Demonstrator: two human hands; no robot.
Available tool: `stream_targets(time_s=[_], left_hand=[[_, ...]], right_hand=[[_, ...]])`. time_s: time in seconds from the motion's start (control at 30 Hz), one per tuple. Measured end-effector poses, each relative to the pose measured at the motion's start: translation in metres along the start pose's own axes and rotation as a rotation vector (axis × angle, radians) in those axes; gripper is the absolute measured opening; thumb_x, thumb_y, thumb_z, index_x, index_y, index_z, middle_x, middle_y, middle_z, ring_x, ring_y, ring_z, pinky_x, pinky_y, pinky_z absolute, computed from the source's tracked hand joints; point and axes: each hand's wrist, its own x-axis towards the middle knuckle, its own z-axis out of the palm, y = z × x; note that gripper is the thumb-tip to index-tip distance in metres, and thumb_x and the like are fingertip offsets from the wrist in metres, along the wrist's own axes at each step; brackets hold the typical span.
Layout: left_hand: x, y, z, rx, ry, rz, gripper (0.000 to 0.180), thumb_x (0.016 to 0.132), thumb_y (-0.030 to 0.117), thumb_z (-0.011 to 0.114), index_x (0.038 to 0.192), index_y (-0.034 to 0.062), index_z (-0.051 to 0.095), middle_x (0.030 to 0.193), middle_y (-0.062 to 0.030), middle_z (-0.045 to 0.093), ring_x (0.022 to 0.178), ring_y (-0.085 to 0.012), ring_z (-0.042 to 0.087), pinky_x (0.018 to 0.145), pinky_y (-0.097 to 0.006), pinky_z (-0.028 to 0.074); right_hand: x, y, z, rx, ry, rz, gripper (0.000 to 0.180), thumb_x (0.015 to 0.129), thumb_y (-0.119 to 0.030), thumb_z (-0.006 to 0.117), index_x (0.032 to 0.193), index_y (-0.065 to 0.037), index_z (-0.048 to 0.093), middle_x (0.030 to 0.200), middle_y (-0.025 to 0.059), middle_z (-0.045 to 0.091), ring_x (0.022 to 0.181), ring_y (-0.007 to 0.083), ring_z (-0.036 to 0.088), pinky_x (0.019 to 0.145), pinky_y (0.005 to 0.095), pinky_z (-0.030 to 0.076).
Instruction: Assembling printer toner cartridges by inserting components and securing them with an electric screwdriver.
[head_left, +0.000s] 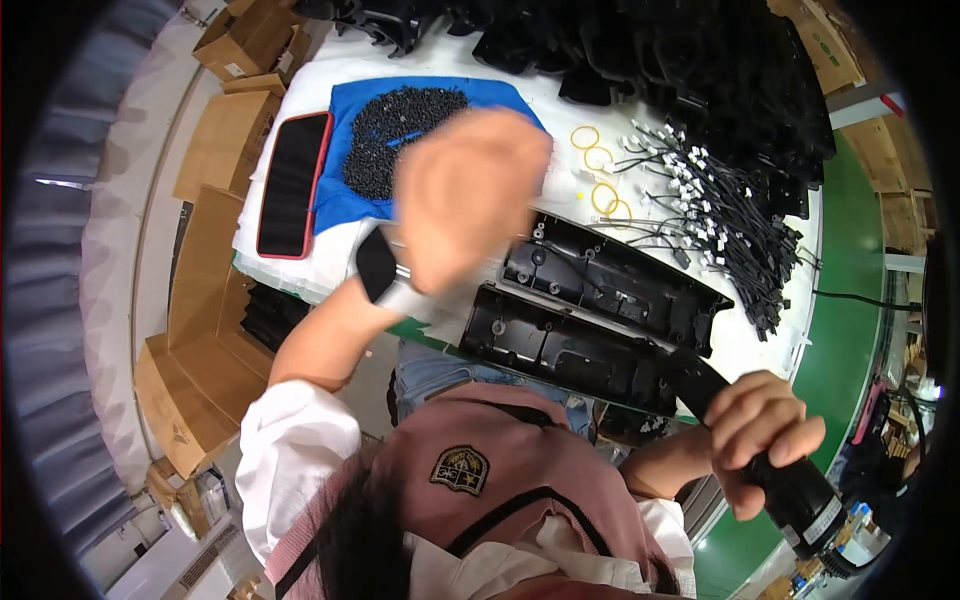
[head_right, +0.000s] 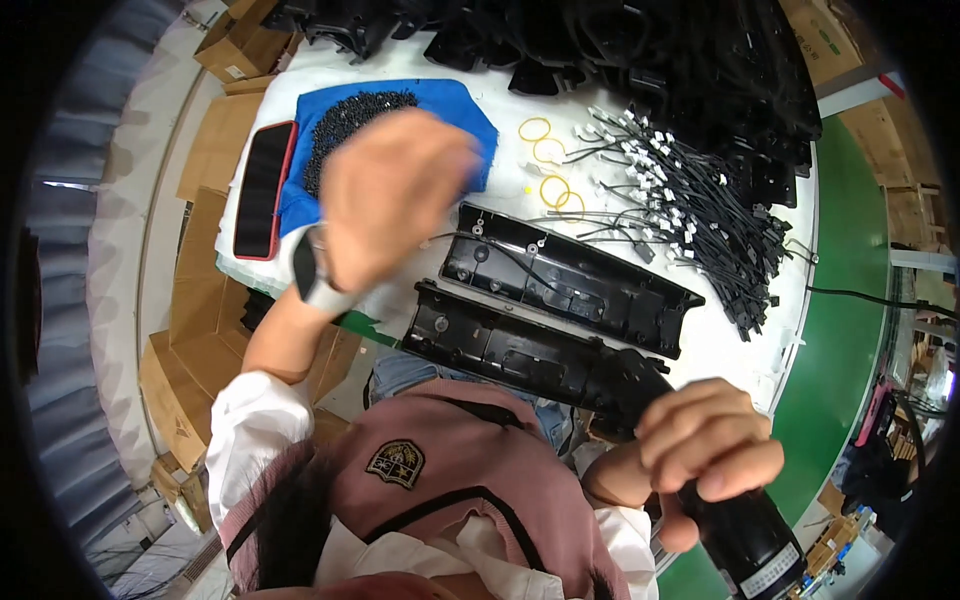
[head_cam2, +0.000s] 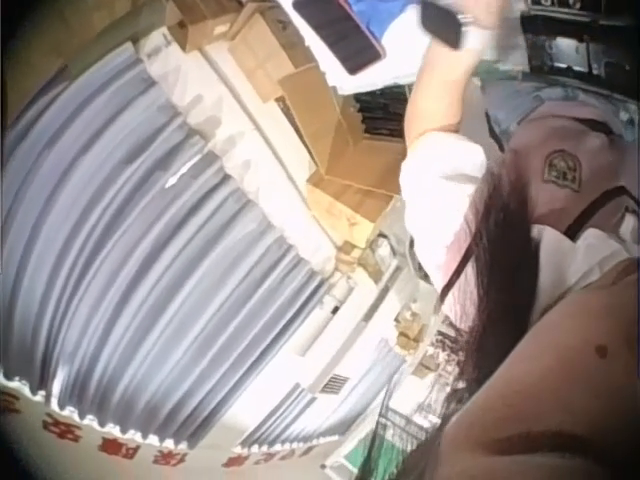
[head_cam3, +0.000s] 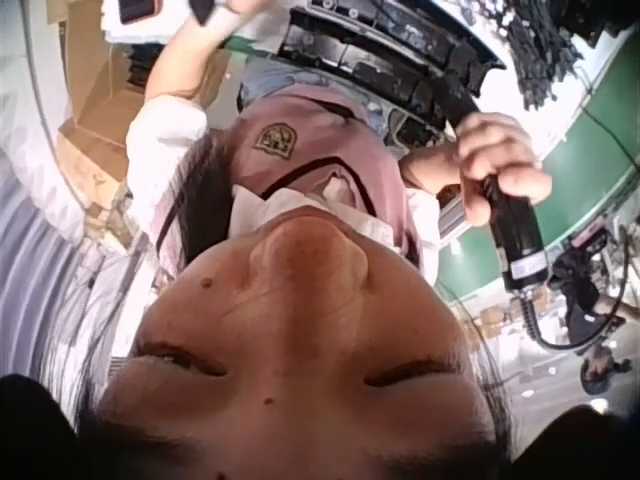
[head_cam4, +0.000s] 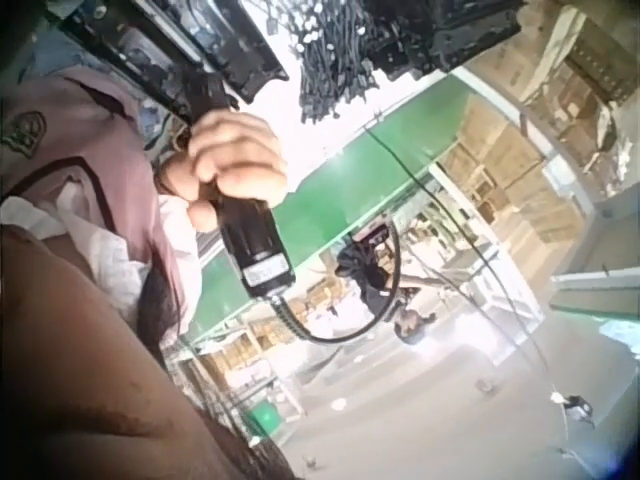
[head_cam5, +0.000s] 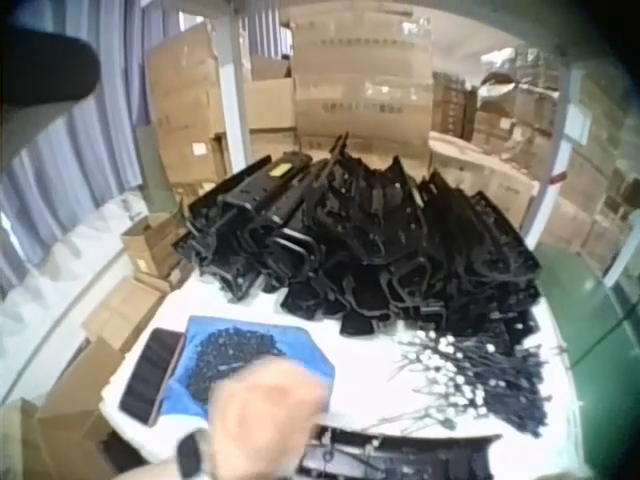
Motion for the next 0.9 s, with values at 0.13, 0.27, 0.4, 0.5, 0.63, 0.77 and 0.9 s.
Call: stream_targets(time_s=[0.13,0.27,0.4,0.5,0.63,0.77,0.9], left_hand=[[-0.024,-0.04,-0.033,0.566,-0.251,-0.435,0.016,0.08,0.02,0.07,0.086,0.0053,0.065,0.08,-0.009,0.061,0.077,-0.0308,0.062,0.063,-0.039,0.05],[-0.029,-0.049,-0.034,0.491,-0.295,-0.455,0.011,0.081,0.016,0.068,0.081,0.0062,0.063,0.079,-0.0085,0.06,0.075,-0.0313,0.061,0.062,-0.041,0.048],[-0.028,-0.047,-0.029,0.494,-0.15,-0.44,0.01,0.08,0.012,0.065,0.076,0.005,0.06,0.079,-0.0095,0.059,0.076,-0.0305,0.061,0.06,-0.041,0.049],[-0.028,-0.05,-0.031,0.24,-0.105,-0.433,0.007,0.082,0.009,0.065,0.082,0.0025,0.062,0.077,-0.0098,0.059,0.069,-0.0274,0.061,0.058,-0.036,0.047],[-0.025,-0.02,-0.025,-0.409,-0.115,-0.428,0.004,0.083,0.001,0.062,0.086,-0.0009,0.062,0.075,-0.0059,0.056,0.062,-0.0128,0.051,0.056,-0.025,0.039],[-0.029,0.023,-0.021,-0.905,-0.334,-0.524,0.004,0.085,0.001,0.062,0.087,-0.0019,0.062,0.081,-0.0035,0.058,0.068,-0.0075,0.05,0.059,-0.02,0.039],[-0.029,0.048,-0.016,-1.157,-0.331,-0.53,0.01,0.083,-0.007,0.063,0.092,-0.0035,0.065,0.088,-0.0073,0.061,0.077,-0.0107,0.058,0.069,-0.021,0.049]], right_hand=[[-0.007,-0.007,0.0,0.009,0.039,-0.049,0.044,0.077,-0.032,0.081,0.097,-0.009,0.05,0.063,0.0018,0.061,0.045,0.0144,0.06,0.043,0.0276,0.051],[-0.004,-0.006,0.008,0.02,0.034,-0.04,0.042,0.077,-0.029,0.081,0.096,-0.008,0.05,0.062,0.0027,0.061,0.044,0.0158,0.059,0.044,0.0289,0.051],[-0.003,-0.008,0.012,-0.01,0.02,-0.012,0.041,0.077,-0.027,0.081,0.096,-0.007,0.05,0.061,0.0032,0.06,0.044,0.0169,0.058,0.043,0.0294,0.05],[-0.004,-0.01,0.013,-0.006,0.03,-0.003,0.041,0.077,-0.028,0.081,0.096,-0.008,0.05,0.061,0.0029,0.06,0.044,0.0166,0.059,0.044,0.0293,0.05],[0.002,-0.007,0.017,0.053,0.133,-0.057,0.043,0.078,-0.03,0.081,0.099,-0.01,0.049,0.062,0.0022,0.062,0.045,0.0137,0.058,0.046,0.0281,0.051],[0.023,0.001,0.026,0.253,0.187,-0.206,0.043,0.081,-0.028,0.078,0.103,-0.008,0.048,0.065,0.0039,0.062,0.044,0.0125,0.057,0.048,0.0289,0.051],[0.035,0.005,0.039,0.368,0.365,-0.344,0.035,0.074,-0.019,0.079,0.091,-0.006,0.052,0.056,-0.0028,0.058,0.041,0.0061,0.054,0.043,0.0225,0.047]])
